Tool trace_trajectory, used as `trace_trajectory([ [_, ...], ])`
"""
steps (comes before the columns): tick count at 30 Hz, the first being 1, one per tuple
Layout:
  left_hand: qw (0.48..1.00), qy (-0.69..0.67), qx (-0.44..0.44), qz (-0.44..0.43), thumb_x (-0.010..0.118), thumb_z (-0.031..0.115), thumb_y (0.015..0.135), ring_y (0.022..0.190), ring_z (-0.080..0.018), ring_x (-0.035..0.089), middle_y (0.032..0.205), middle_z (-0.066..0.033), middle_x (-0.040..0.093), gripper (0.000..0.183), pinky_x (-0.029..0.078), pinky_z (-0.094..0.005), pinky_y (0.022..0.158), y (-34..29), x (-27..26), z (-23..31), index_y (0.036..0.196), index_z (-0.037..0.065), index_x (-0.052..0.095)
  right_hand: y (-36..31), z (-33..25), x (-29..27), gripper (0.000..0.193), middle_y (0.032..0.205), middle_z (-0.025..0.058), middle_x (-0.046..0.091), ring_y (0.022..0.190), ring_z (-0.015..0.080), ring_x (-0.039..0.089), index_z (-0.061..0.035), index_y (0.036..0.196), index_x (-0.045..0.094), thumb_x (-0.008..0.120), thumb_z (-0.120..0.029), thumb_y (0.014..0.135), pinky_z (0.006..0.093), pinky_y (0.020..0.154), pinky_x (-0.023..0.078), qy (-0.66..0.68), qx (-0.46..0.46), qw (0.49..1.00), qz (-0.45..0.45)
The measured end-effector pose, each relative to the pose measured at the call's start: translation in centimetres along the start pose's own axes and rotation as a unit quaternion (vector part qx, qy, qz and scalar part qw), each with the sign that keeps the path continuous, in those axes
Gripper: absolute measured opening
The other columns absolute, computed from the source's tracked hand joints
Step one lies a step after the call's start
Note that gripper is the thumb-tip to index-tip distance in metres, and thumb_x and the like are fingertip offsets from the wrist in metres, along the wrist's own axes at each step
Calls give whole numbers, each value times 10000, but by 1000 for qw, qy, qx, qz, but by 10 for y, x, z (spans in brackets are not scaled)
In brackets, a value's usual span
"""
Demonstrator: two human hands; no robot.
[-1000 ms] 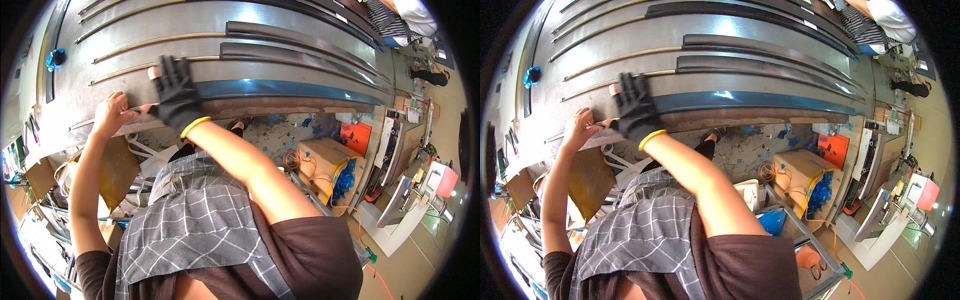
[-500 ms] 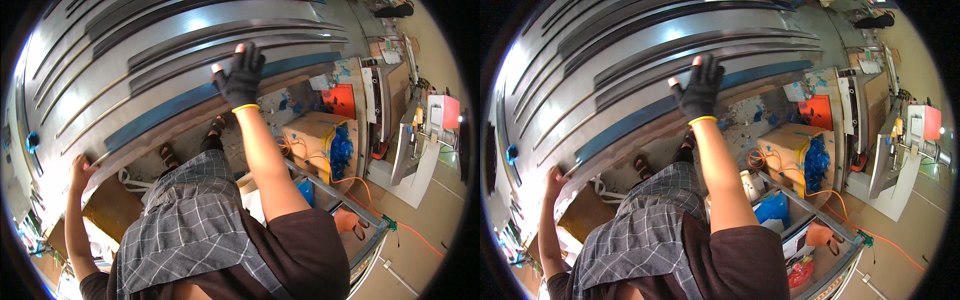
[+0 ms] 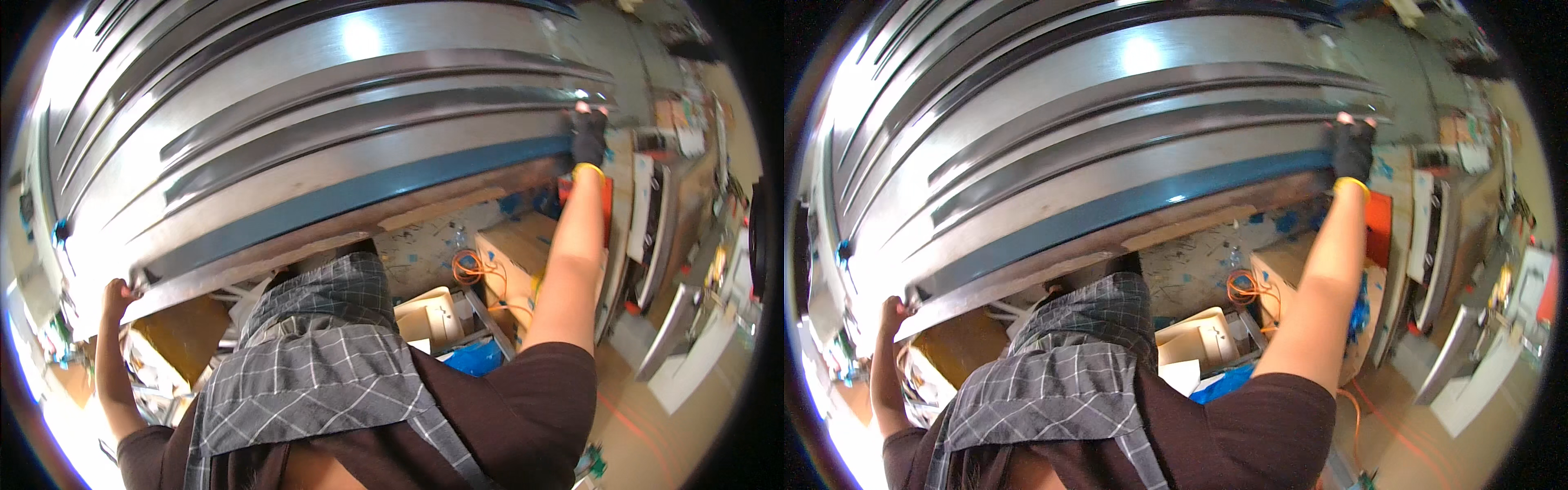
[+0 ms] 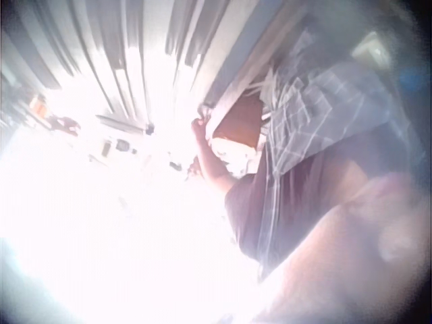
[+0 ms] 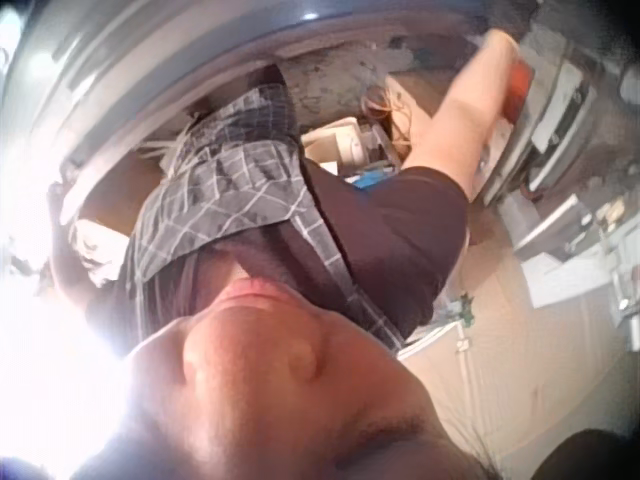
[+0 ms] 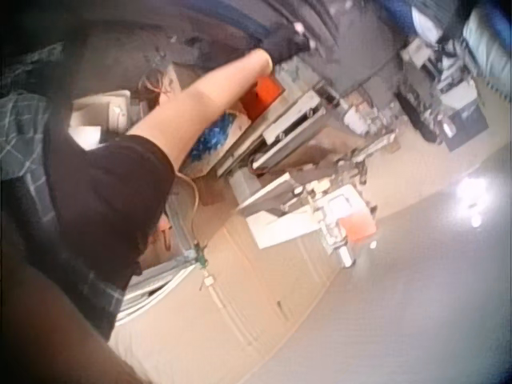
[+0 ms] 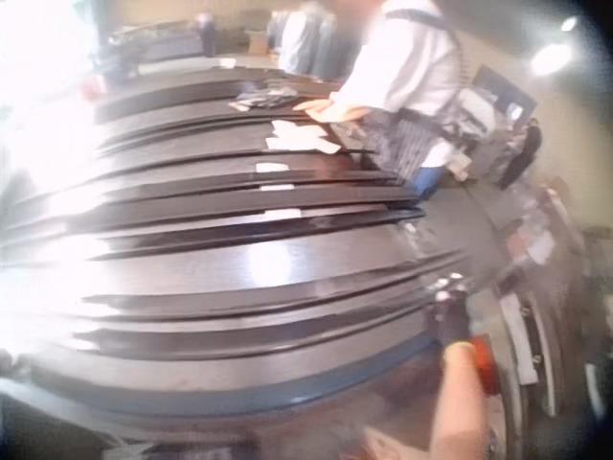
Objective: The person handles metal strips on a workbench, removing blue protective plastic film from them by hand, then uses a small block to rub or clean the surface of a metal component.
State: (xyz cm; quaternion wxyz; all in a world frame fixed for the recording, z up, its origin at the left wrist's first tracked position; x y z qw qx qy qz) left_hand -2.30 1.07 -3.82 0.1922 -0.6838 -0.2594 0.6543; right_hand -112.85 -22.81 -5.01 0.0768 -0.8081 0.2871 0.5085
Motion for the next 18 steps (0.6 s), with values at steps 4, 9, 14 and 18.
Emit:
trace_trajectory([
  [4, 1000, 1, -18, 17, 803, 401, 674, 668, -351, 538, 682, -183, 559, 456, 428, -442, 629, 10, -4, 11, 657, 1, 586, 22, 82, 5, 761, 1375, 199, 469, 1255, 303, 433, -37, 1389, 379, 488, -582, 868, 416, 1061, 299, 23, 63, 995, -81],
  [9, 981, -168, 47, 81, 840, 236, 635, 726, -315, 560, 739, -133, 572, 344, 448, -407, 650, -13, -38, 58, 713, 8, 595, -76, -85, 16, 777, 1543, 215, 213, 1428, 395, 176, -39, 1492, 208, 334, -582, 950, 490, 1168, 111, -237, -240, 940, 45],
  [14, 972, -158, 112, 133, 826, 215, 633, 802, -297, 578, 769, -109, 561, 318, 467, -387, 671, -15, -27, 46, 717, 34, 578, -233, -258, 41, 728, 1535, 228, 201, 1408, 436, 187, -129, 1507, 173, 402, -537, 950, 540, 1146, 156, -134, -406, 903, 40],
  [18, 951, -148, 173, 207, 798, 233, 656, 824, -312, 554, 794, -103, 539, 294, 469, -401, 691, -16, -17, 36, 727, 56, 575, -353, -390, 81, 771, 1521, 237, 230, 1415, 446, 171, -140, 1520, 148, 482, -491, 920, 561, 1157, 117, -85, -451, 888, -37],
])
Point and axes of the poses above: each hand's wrist, its own y-axis towards the middle knuckle, its own x-axis out of the palm, z = x × y, the point moved 8 cm from there along y, towards the middle knuckle
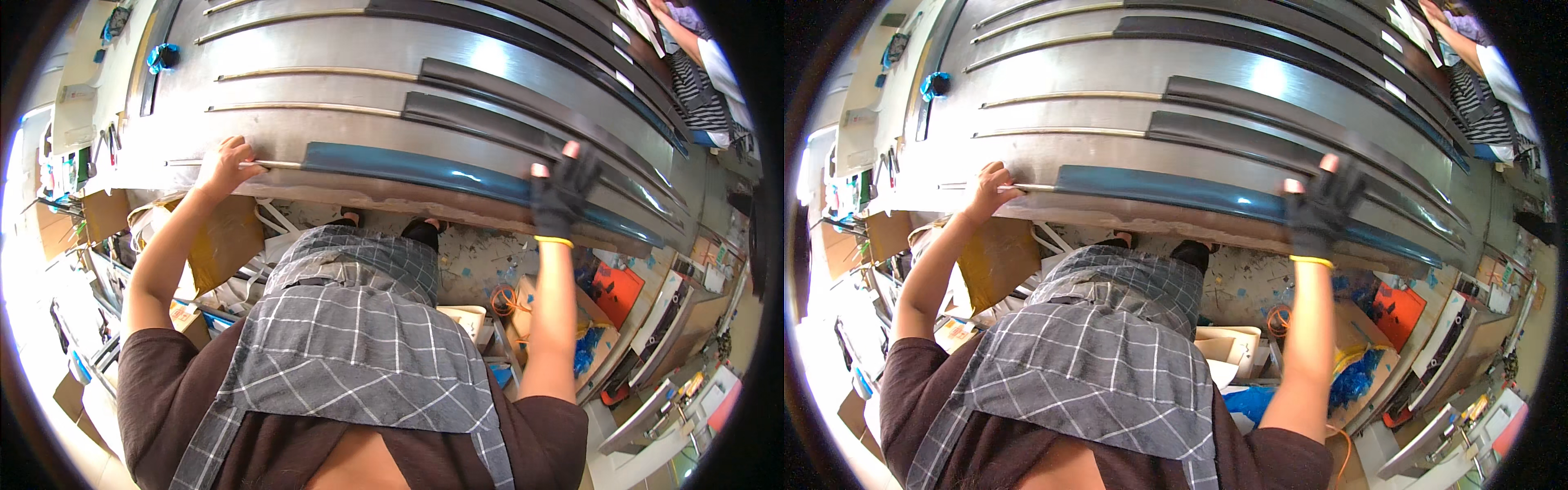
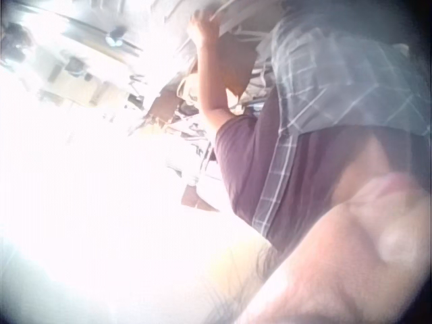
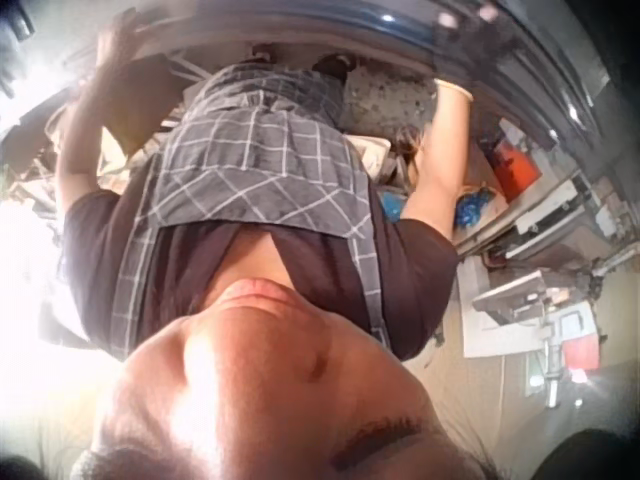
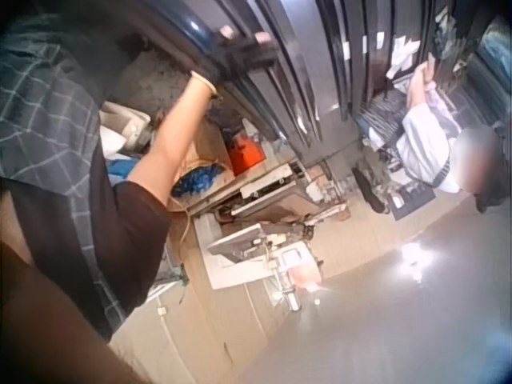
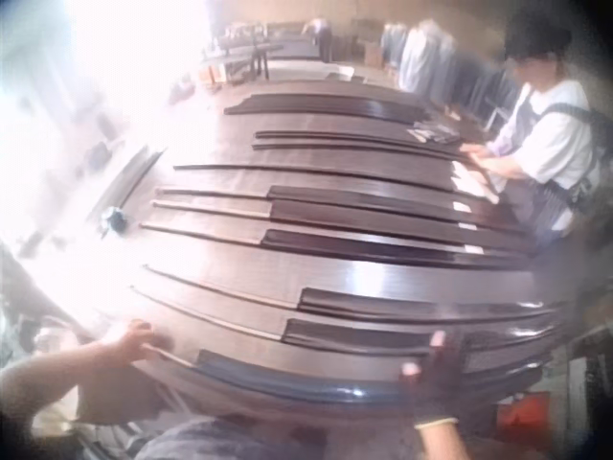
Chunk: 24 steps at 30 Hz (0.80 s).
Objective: The person handles metal strips on a workbench, removing blue protective plastic film from them by hand, then uses a small block to rub or clean the surface of a metal component.
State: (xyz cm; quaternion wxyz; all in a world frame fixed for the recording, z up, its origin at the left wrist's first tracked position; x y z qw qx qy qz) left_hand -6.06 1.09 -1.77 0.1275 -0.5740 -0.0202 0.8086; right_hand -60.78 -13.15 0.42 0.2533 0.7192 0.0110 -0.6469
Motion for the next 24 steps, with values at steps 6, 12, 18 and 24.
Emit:
trace_trajectory([
  [6, 983, -42, 75, 165, 799, 172, 599, 696, -313, 489, 716, -88, 480, 302, 431, -406, 616, -5, -21, 24, 712, 54, 545, 38, -235, 27, 880, 1559, 226, 124, 1448, 414, 85, -119, 1519, 151, 320, -709, 887, 576, 1157, 80, 116, -70, 989, -59],
  [12, 982, -58, 51, 174, 798, 281, 633, 733, -293, 517, 749, -76, 504, 312, 457, -384, 637, -11, -12, 8, 706, 79, 572, 52, -370, 40, 1032, 1541, 262, 144, 1439, 417, 107, -62, 1487, 212, 439, -769, 770, 602, 1150, 62, 194, -133, 963, -132],
  [18, 980, -68, 63, 176, 744, 262, 652, 718, -303, 501, 755, -88, 500, 274, 447, -394, 633, -13, -13, 6, 734, 75, 562, 58, -441, 37, 1020, 1516, 278, 200, 1406, 458, 162, -20, 1449, 292, 531, -712, 738, 602, 1144, 79, 281, -164, 936, -137],
  [24, 982, -71, 68, 161, 710, 239, 677, 741, -312, 497, 770, -93, 490, 237, 449, -401, 652, -14, -11, 2, 748, 85, 545, 63, -463, 32, 1048, 1510, 297, 196, 1398, 471, 178, -1, 1465, 248, 547, -697, 741, 596, 1144, 77, 326, -157, 925, -119],
])
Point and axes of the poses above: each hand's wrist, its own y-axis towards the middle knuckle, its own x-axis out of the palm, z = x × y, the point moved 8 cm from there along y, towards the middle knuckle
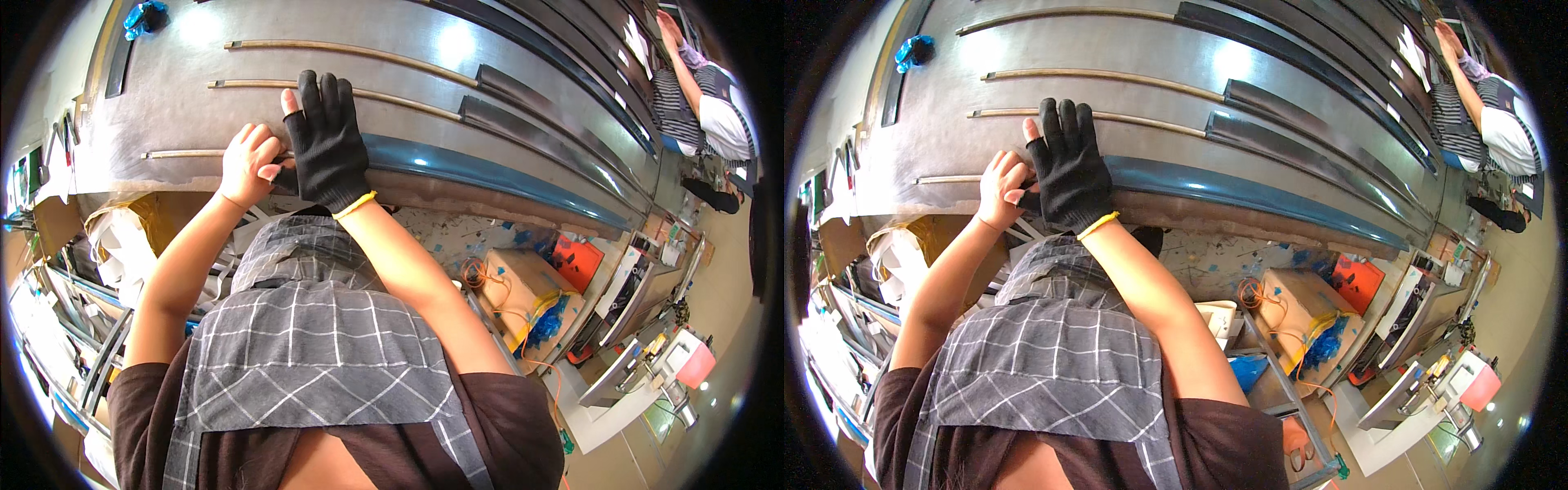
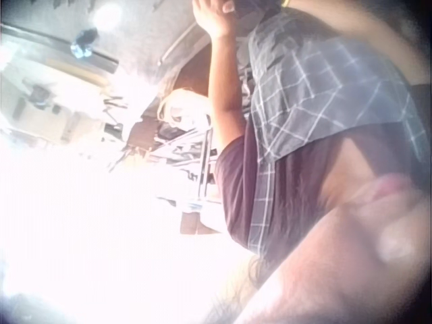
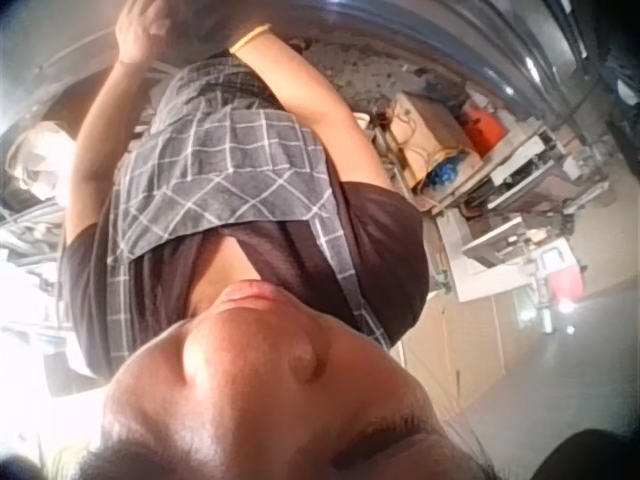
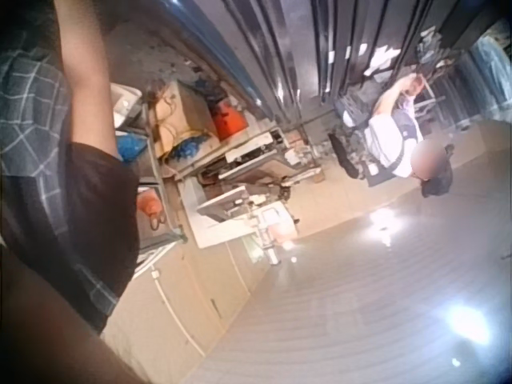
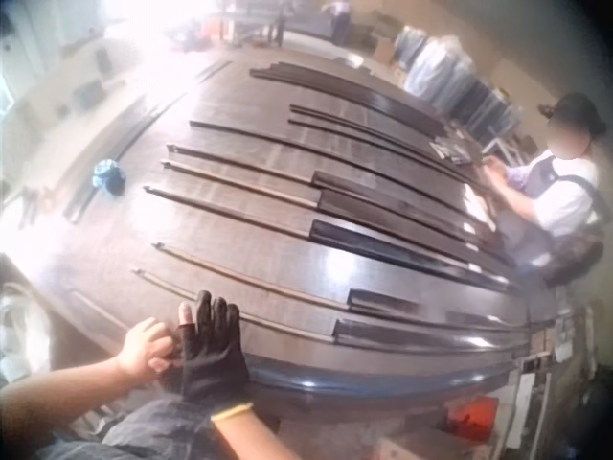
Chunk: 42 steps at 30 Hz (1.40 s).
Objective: The person handles metal strips on a workbench, removing blue protective plastic film from them by hand, then uses a small block to rub or clean the surface of a metal component.
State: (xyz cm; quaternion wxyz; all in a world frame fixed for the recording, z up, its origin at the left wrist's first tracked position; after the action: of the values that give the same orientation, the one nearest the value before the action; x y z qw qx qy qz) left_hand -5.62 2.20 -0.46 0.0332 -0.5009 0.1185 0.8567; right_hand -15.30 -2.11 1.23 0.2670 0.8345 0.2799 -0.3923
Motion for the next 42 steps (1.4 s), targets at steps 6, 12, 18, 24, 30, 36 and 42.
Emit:
trace_trajectory([
  [6, 1000, 12, -7, 11, 771, 274, 656, 768, -297, 508, 774, -73, 509, 311, 456, -389, 661, 3, -5, 5, 716, 85, 532, -9, 26, -14, 860, 1496, 262, 287, 1398, 349, 302, 52, 1473, 185, 492, -537, 927, 386, 1139, 245, 323, 93, 929, 151],
  [12, 999, 25, -16, 25, 780, 298, 681, 782, -279, 517, 779, -61, 523, 324, 471, -376, 686, 1, -6, 7, 709, 84, 537, -73, 81, -77, 103, 851, 130, 580, 801, 313, 582, -98, 792, 612, 669, -182, 774, 423, 688, 481, -73, 257, 963, 41],
  [18, 999, 23, -16, 30, 777, 309, 687, 791, -272, 522, 786, -58, 523, 329, 475, -372, 689, -2, -7, 7, 720, 86, 537, -62, 66, -63, 186, 879, 115, 610, 834, 297, 631, -98, 808, 635, 717, -257, 756, 403, 709, 512, -50, 300, 946, -114],
  [24, 999, 18, -13, 40, 774, 319, 694, 799, -271, 526, 788, -62, 522, 339, 476, -375, 692, -4, -8, 7, 723, 83, 533, -61, 81, -58, 193, 920, 138, 629, 849, 311, 644, -75, 838, 646, 667, -266, 814, 396, 735, 522, -39, 290, 947, -132],
  [30, 999, 16, -7, 48, 771, 320, 700, 795, -276, 526, 779, -66, 518, 345, 475, -376, 693, -4, -10, 8, 714, 82, 522, -60, 83, -55, 241, 962, 136, 628, 890, 313, 645, -79, 877, 642, 696, -301, 802, 398, 767, 521, -72, 327, 929, -158],
  [36, 998, -1, -1, 58, 784, 290, 688, 781, -290, 519, 773, -76, 519, 326, 467, -384, 677, -6, -11, 8, 721, 79, 538, -57, 68, -59, 292, 992, 138, 633, 904, 312, 647, -74, 898, 651, 717, -338, 790, 406, 771, 523, -77, 319, 924, -197],
  [42, 998, -5, 4, 58, 782, 282, 690, 786, -291, 524, 774, -77, 523, 322, 469, -386, 682, -6, -12, 9, 722, 74, 538, -54, 60, -68, 219, 924, 162, 653, 877, 310, 660, -64, 874, 667, 668, -279, 831, 394, 740, 529, -94, 318, 924, -191],
])
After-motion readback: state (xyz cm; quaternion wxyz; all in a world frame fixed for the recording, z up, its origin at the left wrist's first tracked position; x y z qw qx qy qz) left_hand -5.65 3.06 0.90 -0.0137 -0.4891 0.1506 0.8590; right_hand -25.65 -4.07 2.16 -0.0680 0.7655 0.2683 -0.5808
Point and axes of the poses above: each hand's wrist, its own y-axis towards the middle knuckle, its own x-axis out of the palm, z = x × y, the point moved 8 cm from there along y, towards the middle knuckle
